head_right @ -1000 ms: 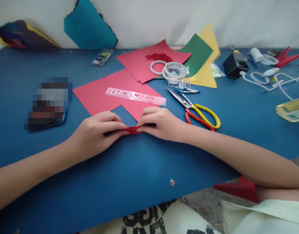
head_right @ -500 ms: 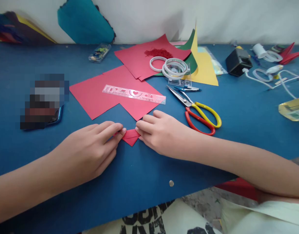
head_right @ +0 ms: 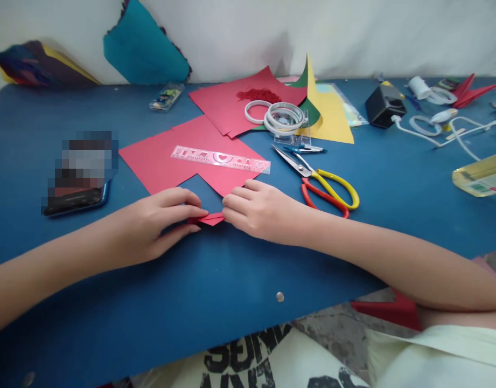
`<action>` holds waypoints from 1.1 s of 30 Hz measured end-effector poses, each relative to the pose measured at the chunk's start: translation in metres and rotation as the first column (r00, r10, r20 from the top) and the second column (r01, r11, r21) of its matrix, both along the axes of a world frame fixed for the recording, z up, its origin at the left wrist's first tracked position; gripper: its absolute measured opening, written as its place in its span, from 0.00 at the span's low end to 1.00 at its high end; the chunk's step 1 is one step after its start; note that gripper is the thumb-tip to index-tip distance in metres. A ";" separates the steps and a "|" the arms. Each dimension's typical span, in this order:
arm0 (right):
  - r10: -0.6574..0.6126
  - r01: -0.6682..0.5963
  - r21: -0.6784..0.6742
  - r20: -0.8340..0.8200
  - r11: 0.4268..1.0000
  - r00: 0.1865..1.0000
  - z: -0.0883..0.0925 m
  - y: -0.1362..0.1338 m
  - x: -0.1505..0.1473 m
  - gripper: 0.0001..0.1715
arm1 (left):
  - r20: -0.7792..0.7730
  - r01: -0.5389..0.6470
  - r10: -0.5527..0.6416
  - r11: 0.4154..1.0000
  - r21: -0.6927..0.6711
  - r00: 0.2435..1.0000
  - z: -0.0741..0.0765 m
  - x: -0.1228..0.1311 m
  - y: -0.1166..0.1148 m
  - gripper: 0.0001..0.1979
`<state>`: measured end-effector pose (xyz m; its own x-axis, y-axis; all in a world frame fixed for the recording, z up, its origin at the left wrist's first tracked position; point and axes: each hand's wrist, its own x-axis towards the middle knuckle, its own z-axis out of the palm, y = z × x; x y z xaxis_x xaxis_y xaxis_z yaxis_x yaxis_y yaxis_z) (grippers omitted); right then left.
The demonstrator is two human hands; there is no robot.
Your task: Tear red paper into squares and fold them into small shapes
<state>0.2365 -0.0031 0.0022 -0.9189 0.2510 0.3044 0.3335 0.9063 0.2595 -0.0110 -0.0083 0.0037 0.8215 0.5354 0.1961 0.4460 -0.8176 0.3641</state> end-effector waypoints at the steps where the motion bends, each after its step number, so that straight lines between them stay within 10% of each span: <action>1: -0.009 0.009 -0.016 -0.026 1.000 1.000 -0.001 0.000 -0.001 0.13 | -0.011 0.007 -0.006 0.999 0.031 1.000 0.000 0.000 -0.001 0.12; 11: -0.214 0.046 -0.516 -0.271 0.855 0.939 -0.002 0.002 -0.001 0.09 | 0.143 -0.188 0.189 0.982 -0.022 0.972 -0.002 0.006 -0.001 0.08; 18: -0.485 -0.024 -0.893 -0.266 0.450 0.833 0.002 0.004 -0.003 0.13 | 0.139 -0.188 0.234 0.941 -0.281 0.962 0.001 0.007 0.002 0.06; 27: -0.575 -0.274 -0.961 -0.248 0.042 0.779 0.010 0.007 -0.008 0.09 | 0.247 -0.115 0.351 0.753 -0.648 0.903 0.004 0.013 -0.005 0.05; 31: -0.561 -0.299 -0.954 -0.249 0.003 0.790 0.009 0.004 -0.009 0.08 | 0.264 -0.106 0.367 0.737 -0.667 0.892 0.005 0.017 -0.008 0.06; 33: -0.543 -0.280 -0.953 -0.296 0.113 0.786 0.007 0.002 -0.008 0.09 | 0.236 -0.185 0.429 0.735 -0.652 0.872 0.007 0.018 -0.009 0.07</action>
